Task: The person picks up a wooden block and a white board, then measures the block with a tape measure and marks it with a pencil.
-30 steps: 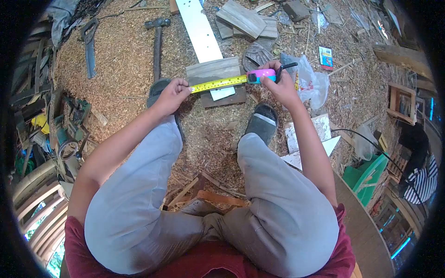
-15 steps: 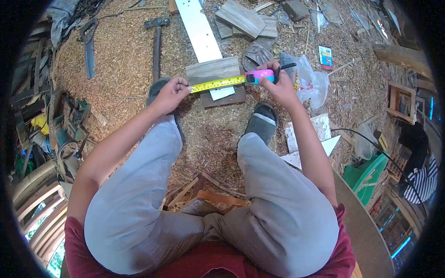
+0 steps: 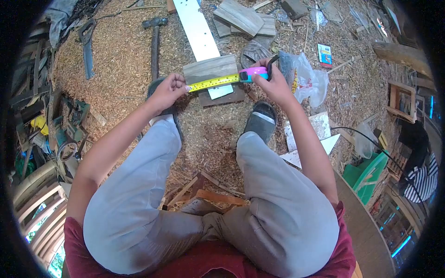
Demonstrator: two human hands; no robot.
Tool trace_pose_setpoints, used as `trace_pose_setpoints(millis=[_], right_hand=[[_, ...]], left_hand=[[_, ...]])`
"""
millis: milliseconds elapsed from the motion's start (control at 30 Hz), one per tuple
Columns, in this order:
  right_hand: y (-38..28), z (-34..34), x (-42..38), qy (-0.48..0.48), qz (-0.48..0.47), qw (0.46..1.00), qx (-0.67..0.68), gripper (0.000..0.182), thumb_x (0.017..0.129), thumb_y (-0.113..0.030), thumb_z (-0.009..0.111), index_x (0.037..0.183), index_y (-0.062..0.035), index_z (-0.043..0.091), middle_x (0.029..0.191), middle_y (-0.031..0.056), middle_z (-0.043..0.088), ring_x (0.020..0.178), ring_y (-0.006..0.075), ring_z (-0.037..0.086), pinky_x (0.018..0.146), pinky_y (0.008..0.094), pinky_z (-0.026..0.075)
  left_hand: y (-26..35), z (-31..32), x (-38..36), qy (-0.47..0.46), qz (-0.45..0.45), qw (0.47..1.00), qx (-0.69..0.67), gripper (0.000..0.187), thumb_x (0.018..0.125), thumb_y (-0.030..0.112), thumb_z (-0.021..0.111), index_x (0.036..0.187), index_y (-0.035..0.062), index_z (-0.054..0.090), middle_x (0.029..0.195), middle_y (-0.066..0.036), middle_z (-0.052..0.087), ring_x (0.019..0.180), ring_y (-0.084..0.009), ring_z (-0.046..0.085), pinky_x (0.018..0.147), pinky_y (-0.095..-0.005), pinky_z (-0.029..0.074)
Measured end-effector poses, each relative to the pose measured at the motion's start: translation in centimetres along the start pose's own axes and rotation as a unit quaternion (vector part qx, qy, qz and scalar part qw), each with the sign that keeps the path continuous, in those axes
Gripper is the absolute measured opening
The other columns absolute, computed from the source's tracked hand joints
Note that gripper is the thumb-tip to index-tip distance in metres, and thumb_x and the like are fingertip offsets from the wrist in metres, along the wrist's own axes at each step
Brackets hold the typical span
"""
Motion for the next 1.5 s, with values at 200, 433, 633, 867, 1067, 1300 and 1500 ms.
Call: trace_pose_setpoints(millis=[200, 433, 633, 867, 1067, 1300, 1500], right_hand=[[-0.5, -0.3, 0.0, 0.012, 0.028, 0.999, -0.019, 0.044, 0.094, -0.026, 0.078, 0.128, -0.0051, 0.059, 0.112, 0.0035, 0.064, 0.099, 0.0128, 0.059, 0.089, 0.0303, 0.050], [-0.9, -0.7, 1.4, -0.073, 0.109, 0.989, -0.069, 0.059, 0.087, -0.034, 0.085, 0.133, -0.0066, 0.061, 0.112, 0.0065, 0.067, 0.100, 0.0153, 0.063, 0.089, 0.0314, 0.053], [-1.4, 0.1, 3.1, -0.142, 0.179, 0.969, -0.092, 0.061, 0.089, -0.037, 0.084, 0.133, -0.0010, 0.062, 0.119, 0.0104, 0.070, 0.104, 0.0181, 0.069, 0.086, 0.0331, 0.060], [-2.7, 0.4, 3.5, -0.166, 0.203, 0.957, -0.126, 0.063, 0.091, -0.051, 0.082, 0.126, 0.0000, 0.071, 0.110, 0.0102, 0.073, 0.090, 0.0174, 0.071, 0.075, 0.0327, 0.061], [-2.0, 0.8, 3.1, -0.182, 0.171, 0.961, -0.119, 0.058, 0.090, -0.051, 0.081, 0.118, -0.0010, 0.073, 0.100, 0.0069, 0.073, 0.080, 0.0156, 0.069, 0.075, 0.0317, 0.060], [-1.4, 1.1, 3.7, -0.174, 0.190, 0.960, -0.105, 0.052, 0.085, -0.045, 0.085, 0.112, -0.0018, 0.074, 0.096, 0.0046, 0.071, 0.083, 0.0162, 0.068, 0.074, 0.0330, 0.056], [-1.5, 1.4, 4.4, -0.184, 0.176, 0.953, -0.164, 0.045, 0.080, -0.041, 0.088, 0.100, -0.0035, 0.072, 0.091, 0.0016, 0.070, 0.085, 0.0120, 0.063, 0.073, 0.0319, 0.052]], left_hand=[[0.2, 0.4, 0.0, -0.031, -0.017, 0.999, 0.024, 0.039, 0.106, 0.016, 0.073, 0.136, -0.0003, 0.056, 0.106, -0.004, 0.070, 0.099, -0.0100, 0.064, 0.087, -0.0276, 0.053], [0.3, 0.6, 0.0, -0.049, -0.035, 0.997, 0.051, 0.033, 0.107, 0.018, 0.070, 0.131, -0.0033, 0.061, 0.104, -0.005, 0.072, 0.093, -0.0117, 0.067, 0.086, -0.0294, 0.054], [0.4, 0.4, 0.1, -0.043, -0.047, 0.996, 0.056, 0.031, 0.107, 0.018, 0.070, 0.128, -0.0036, 0.062, 0.100, -0.004, 0.070, 0.091, -0.0104, 0.066, 0.083, -0.0282, 0.053], [-0.1, 0.2, 0.5, -0.033, -0.027, 0.998, 0.053, 0.043, 0.104, 0.018, 0.073, 0.137, -0.0076, 0.061, 0.101, -0.006, 0.074, 0.091, -0.0116, 0.067, 0.085, -0.0291, 0.054], [-0.1, 0.3, 0.4, -0.029, -0.033, 0.998, 0.048, 0.048, 0.103, 0.018, 0.075, 0.140, -0.0094, 0.061, 0.101, -0.008, 0.077, 0.090, -0.0125, 0.069, 0.084, -0.0301, 0.055], [0.8, 0.6, 0.0, -0.045, -0.038, 0.997, 0.047, 0.038, 0.107, 0.014, 0.070, 0.136, -0.0081, 0.059, 0.098, -0.002, 0.070, 0.091, -0.0086, 0.064, 0.085, -0.0271, 0.053], [0.9, 0.6, -0.2, -0.041, -0.041, 0.996, 0.061, 0.036, 0.106, 0.015, 0.071, 0.131, -0.0075, 0.060, 0.099, -0.003, 0.071, 0.091, -0.0085, 0.063, 0.084, -0.0283, 0.052]])
Point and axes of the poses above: each hand's wrist, its own x-axis towards the middle knuckle, its own z-axis out of the palm, y = z × x, the point moved 9 cm from there along x, towards the middle knuckle
